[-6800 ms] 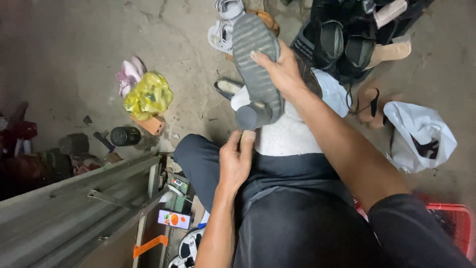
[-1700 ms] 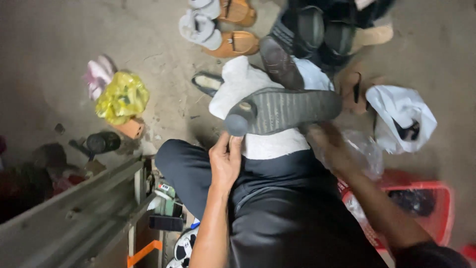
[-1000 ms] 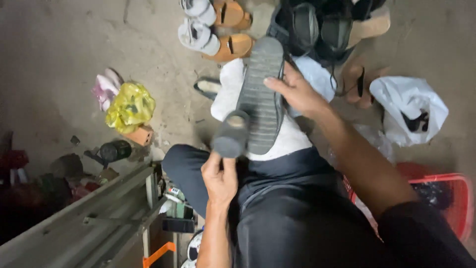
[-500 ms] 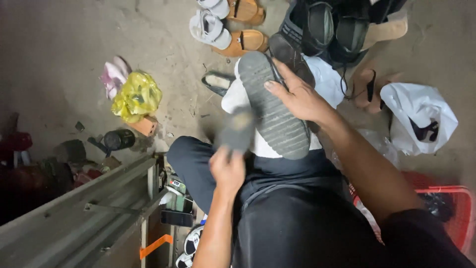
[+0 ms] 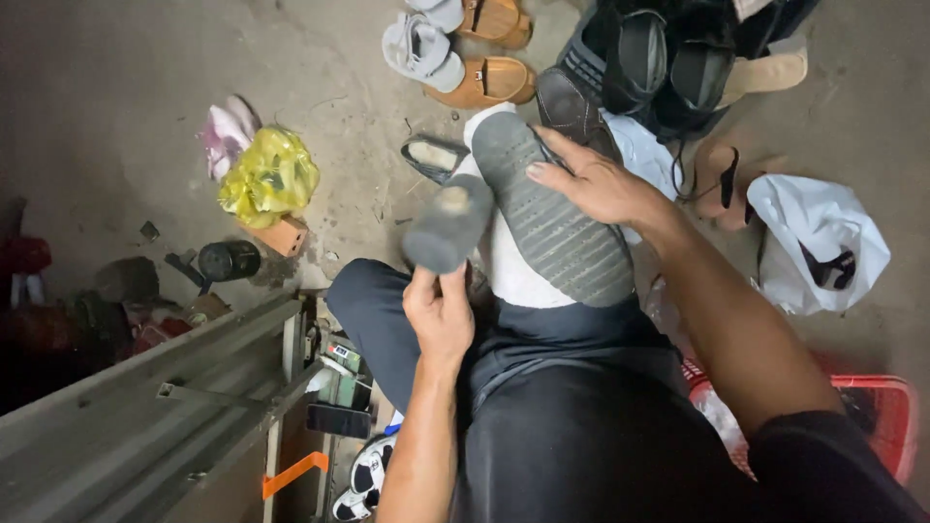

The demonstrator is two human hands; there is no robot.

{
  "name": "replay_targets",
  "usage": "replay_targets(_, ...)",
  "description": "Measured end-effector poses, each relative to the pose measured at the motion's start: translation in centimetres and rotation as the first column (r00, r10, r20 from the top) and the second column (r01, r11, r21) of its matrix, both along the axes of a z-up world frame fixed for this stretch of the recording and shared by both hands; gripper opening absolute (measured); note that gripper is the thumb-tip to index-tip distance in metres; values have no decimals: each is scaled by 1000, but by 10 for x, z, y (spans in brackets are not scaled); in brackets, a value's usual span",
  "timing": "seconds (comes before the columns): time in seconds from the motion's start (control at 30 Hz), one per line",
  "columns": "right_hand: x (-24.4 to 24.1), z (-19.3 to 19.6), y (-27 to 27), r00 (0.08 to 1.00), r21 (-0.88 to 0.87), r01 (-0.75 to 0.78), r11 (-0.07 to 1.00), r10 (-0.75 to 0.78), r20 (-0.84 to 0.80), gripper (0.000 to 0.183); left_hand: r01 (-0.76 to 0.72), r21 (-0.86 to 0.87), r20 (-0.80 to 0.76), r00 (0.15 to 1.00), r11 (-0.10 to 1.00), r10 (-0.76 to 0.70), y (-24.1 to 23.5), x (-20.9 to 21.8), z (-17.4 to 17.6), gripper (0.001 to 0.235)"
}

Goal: The person hammers the sole of a black shoe placed on a white cloth, then uses a yellow brush to clean the shoe's surface. The person briefly picks up a phone from the floor before resuming the brushing of the shoe.

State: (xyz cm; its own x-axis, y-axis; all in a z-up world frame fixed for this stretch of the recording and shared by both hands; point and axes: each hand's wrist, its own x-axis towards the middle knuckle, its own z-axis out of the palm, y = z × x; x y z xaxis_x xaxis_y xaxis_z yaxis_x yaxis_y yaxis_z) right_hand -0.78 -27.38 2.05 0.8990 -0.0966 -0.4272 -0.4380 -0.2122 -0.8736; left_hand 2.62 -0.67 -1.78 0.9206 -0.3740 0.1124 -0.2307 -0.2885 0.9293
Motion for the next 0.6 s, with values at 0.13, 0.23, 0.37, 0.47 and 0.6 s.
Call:
replay_targets(0.13,2,0,1,1000,-18,-2,1000,3,20,78,-13,54,76,997,998,8,-5,6,-26,31)
replay_targets(0.23,2,-5,-4,999,-39,-25,999,26,23,77,43,24,13,999,999,-43,-9,4,-2,25)
replay_targets(0.37,2,-12,-5,998,-62,-44,997,47,49,77,71,97,17,997,993,-72,-20,8,-9,31)
replay_targets(0.47,2,-2,-2,998,-72,-52,996,55,42,73,43,122,-36,999,992,-39,-8,13,3,28)
replay_targets(0.6,-16,30,-1,995,-19,-92,996,92,40,72,-75,-3,73,994,997,75,9,1,-23,16)
